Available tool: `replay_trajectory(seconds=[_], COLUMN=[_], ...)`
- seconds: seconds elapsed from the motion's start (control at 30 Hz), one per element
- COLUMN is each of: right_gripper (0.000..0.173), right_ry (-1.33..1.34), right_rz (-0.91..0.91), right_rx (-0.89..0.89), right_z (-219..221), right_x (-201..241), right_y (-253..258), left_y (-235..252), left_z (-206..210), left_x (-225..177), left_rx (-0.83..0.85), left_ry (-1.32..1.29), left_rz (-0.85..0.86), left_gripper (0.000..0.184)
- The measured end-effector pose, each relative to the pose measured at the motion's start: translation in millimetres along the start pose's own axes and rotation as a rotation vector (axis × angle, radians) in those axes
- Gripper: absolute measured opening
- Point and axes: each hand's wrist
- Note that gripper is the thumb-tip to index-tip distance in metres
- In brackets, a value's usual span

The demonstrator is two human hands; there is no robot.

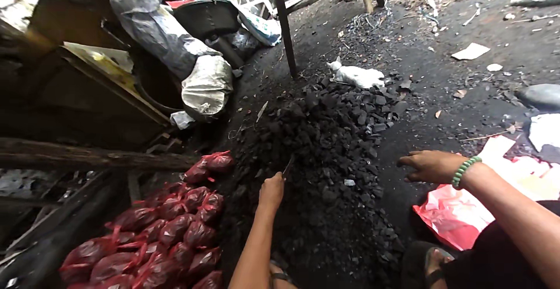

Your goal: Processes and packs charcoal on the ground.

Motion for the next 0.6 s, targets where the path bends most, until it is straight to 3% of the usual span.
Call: replay_trajectory(seconds=[0.13, 0.5, 0.6], right_gripper=[0.044, 0.043, 0.043], right_ry=[0.009, -0.024, -0.036], right_rz=[-0.011, -0.020, 0.001], right_rx=[0.010, 0.021, 0.068], right_z=[0, 9, 12], right_x=[-2, -8, -2], right_y=[-1, 4, 1], left_y=[-19, -96, -124], left_z=[-1, 19, 14], left_x=[6, -11, 3], left_rx=[0.045, 0.229, 0.155], left_ry=[0.025, 0.026, -0.046], left_rz=[0.106, 0.075, 0.057], left_gripper=[0.029, 0.036, 0.036])
Point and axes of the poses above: each hand's wrist, its own y-axis towards the middle knuckle, its own z-axis out of the palm, x = y × z, and after that the axes turned 1 degree about -x, right-handed
